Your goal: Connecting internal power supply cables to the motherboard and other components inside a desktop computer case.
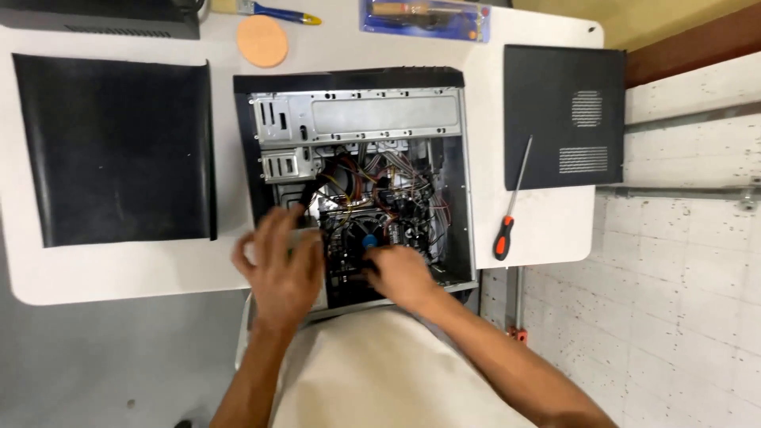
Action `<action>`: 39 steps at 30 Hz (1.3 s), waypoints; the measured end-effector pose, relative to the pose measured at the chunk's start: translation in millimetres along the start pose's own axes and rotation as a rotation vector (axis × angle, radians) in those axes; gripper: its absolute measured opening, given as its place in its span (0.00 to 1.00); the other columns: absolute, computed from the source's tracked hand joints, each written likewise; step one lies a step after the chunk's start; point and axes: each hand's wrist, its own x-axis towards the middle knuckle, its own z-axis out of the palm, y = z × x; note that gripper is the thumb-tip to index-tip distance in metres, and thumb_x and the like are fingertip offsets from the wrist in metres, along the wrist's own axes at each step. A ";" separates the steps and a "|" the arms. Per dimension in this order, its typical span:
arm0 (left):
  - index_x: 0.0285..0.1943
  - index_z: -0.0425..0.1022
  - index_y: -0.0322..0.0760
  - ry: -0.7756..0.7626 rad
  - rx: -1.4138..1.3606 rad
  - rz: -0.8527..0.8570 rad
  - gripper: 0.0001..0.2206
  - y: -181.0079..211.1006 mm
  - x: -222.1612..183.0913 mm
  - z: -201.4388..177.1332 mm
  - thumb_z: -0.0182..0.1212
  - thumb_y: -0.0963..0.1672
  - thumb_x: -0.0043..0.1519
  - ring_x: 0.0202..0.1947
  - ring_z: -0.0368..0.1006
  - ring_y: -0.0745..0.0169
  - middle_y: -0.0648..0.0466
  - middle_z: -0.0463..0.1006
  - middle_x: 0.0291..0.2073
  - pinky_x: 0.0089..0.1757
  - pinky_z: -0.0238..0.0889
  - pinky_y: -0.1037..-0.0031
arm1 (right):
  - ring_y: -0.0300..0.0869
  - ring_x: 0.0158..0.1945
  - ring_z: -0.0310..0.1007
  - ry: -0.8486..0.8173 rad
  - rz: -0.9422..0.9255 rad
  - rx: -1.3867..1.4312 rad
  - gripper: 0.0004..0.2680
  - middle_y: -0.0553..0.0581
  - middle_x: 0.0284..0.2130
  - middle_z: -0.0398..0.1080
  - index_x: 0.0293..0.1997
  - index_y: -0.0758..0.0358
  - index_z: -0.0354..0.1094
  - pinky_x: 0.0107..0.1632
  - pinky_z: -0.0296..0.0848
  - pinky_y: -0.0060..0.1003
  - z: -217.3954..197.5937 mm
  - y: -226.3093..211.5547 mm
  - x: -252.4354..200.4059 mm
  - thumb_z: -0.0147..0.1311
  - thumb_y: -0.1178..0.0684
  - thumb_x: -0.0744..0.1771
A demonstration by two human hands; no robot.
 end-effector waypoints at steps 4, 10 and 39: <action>0.42 0.73 0.48 -0.266 -0.101 0.229 0.10 31.0 -10.9 29.6 0.58 0.47 0.53 0.45 0.70 0.59 0.58 0.73 0.42 0.45 0.54 0.60 | 0.57 0.32 0.73 0.239 -0.093 0.147 0.07 0.62 0.26 0.73 0.38 0.61 0.71 0.32 0.71 0.48 -8.8 23.9 -32.4 0.52 0.55 0.60; 0.41 0.75 0.37 -0.390 0.281 0.369 0.08 45.3 -18.9 90.6 0.60 0.41 0.54 0.39 0.70 0.54 0.49 0.75 0.34 0.38 0.59 0.63 | 0.49 0.28 0.74 0.461 -0.050 0.358 0.05 0.55 0.23 0.73 0.38 0.56 0.73 0.30 0.72 0.39 -15.6 52.8 -77.6 0.53 0.56 0.63; 0.32 0.73 0.32 -0.368 0.281 0.390 0.08 53.9 -23.7 113.3 0.63 0.37 0.44 0.24 0.66 0.52 0.45 0.70 0.25 0.32 0.57 0.64 | 0.41 0.21 0.65 0.772 0.031 0.600 0.04 0.58 0.18 0.68 0.35 0.66 0.73 0.29 0.66 0.34 -4.8 106.1 -105.6 0.55 0.65 0.63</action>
